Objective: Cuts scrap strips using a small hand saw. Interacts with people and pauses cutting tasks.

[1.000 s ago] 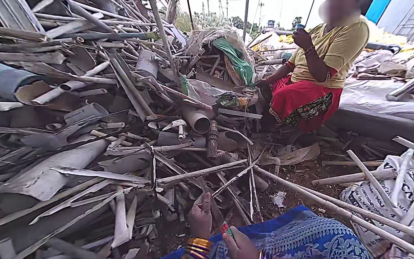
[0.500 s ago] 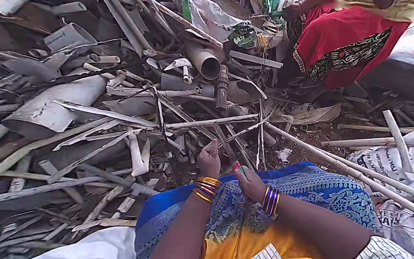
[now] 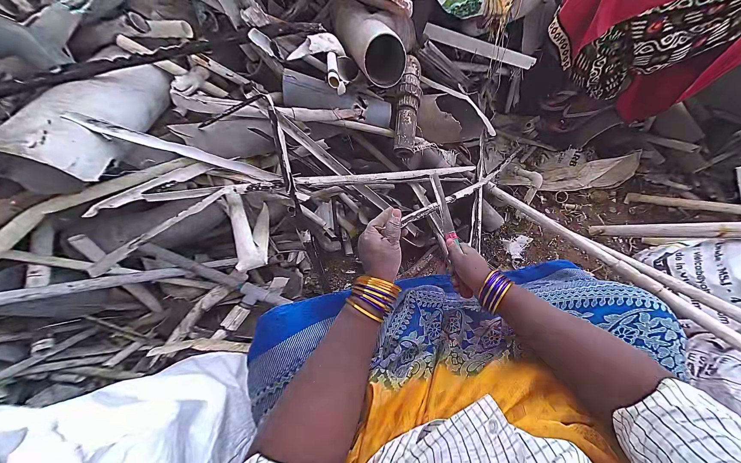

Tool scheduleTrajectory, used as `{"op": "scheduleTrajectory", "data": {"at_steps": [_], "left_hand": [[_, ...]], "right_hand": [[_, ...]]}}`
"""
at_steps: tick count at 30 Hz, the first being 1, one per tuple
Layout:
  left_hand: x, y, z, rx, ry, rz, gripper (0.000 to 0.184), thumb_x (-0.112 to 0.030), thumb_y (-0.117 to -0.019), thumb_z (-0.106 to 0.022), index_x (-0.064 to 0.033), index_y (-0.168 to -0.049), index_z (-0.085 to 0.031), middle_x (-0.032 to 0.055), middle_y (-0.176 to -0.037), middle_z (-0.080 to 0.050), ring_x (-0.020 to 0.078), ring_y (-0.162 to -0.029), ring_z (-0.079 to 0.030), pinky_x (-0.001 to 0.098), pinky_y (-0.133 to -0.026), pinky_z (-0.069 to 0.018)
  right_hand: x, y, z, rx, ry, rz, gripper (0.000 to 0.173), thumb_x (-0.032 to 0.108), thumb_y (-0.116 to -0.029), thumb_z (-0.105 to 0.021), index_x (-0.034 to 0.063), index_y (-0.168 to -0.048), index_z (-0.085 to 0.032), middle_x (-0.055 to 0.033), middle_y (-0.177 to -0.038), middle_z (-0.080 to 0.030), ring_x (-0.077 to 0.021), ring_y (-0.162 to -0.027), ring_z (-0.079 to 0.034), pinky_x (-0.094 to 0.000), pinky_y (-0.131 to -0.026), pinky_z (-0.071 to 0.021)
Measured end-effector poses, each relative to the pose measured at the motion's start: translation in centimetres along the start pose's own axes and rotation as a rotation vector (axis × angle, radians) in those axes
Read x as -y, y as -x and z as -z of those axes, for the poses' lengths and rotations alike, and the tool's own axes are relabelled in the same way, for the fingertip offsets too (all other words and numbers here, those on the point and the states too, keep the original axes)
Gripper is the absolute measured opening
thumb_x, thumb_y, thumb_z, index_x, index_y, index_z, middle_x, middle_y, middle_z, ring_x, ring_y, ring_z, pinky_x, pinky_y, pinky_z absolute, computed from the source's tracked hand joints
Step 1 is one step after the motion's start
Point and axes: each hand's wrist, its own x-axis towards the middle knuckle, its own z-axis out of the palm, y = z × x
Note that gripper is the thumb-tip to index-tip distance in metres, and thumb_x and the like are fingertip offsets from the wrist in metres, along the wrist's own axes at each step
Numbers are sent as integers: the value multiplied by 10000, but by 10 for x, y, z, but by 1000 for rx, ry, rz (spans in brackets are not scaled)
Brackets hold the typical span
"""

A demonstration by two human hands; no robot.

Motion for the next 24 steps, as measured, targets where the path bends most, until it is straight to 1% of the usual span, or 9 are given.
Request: {"op": "scheduleTrajectory", "data": {"at_steps": [4,7,9,12,14,16,18,20,24], "left_hand": [[2,-3,6,37,-142,-41,442,-331,-1081,-535,-29,-1398,-589,182,-1114,-727,262,-959,-724,463,-929,-554],[3,0,8,15,-166,-68,451,-322,-1076,-545,-12,-1399,-589,213,-1151,-709,284,-997,-689,486,-946,-508],[5,-1,7,26,-155,-105,424,-299,-1078,-548,-7,-1381,-594,195,-1118,-717,254,-948,-719,440,-917,-561],[2,5,5,68,-179,-139,411,-263,-1068,-571,-8,-1390,-597,208,-1176,-712,298,-1013,-713,482,-951,-538],[0,4,7,59,-223,-185,414,-254,-1062,-580,-3,-1391,-604,227,-1208,-701,335,-1076,-688,519,-979,-500],[-1,3,10,34,-247,-208,416,-253,-1066,-572,-1,-1396,-597,223,-1236,-696,328,-1117,-681,508,-1003,-489],[-1,4,11,1,-223,-214,404,-236,-1066,-572,3,-1390,-599,212,-1204,-708,278,-1058,-696,457,-967,-505],[-3,6,9,-5,-207,-207,392,-233,-1062,-581,0,-1376,-610,201,-1170,-713,232,-986,-694,409,-923,-517],[2,10,2,24,-208,-253,389,-209,-1033,-628,20,-1347,-637,232,-1184,-711,318,-1047,-697,481,-959,-512]], "right_hand": [[0,33,-20,130,117,125,411,384,-1137,-258,31,-1179,-464,-39,-705,-451,-129,-482,-471,-280,-490,-472],[-8,51,-21,249,260,243,387,355,-1136,-273,31,-1189,-476,-32,-735,-464,-125,-521,-484,-284,-527,-478],[-8,28,-11,145,208,174,410,376,-1136,-274,27,-1189,-484,-34,-724,-451,-128,-523,-469,-285,-528,-455],[-1,-9,1,-57,-24,-18,475,437,-1131,-255,30,-1238,-475,-50,-741,-452,-143,-517,-465,-289,-513,-457],[3,2,-7,-30,-26,9,453,418,-1134,-254,26,-1229,-459,-43,-722,-451,-138,-505,-472,-287,-507,-468],[-3,34,-21,126,66,147,408,366,-1140,-262,16,-1223,-455,-40,-728,-454,-134,-513,-479,-288,-523,-481],[-10,51,-23,239,160,254,371,332,-1138,-274,19,-1213,-460,-29,-732,-453,-126,-521,-487,-288,-535,-489],[-11,39,-15,200,189,249,386,340,-1138,-274,16,-1204,-472,-36,-743,-450,-133,-537,-473,-293,-541,-462],[0,11,-10,0,22,69,447,390,-1139,-249,9,-1221,-470,-50,-741,-466,-136,-516,-491,-287,-522,-481]]}}
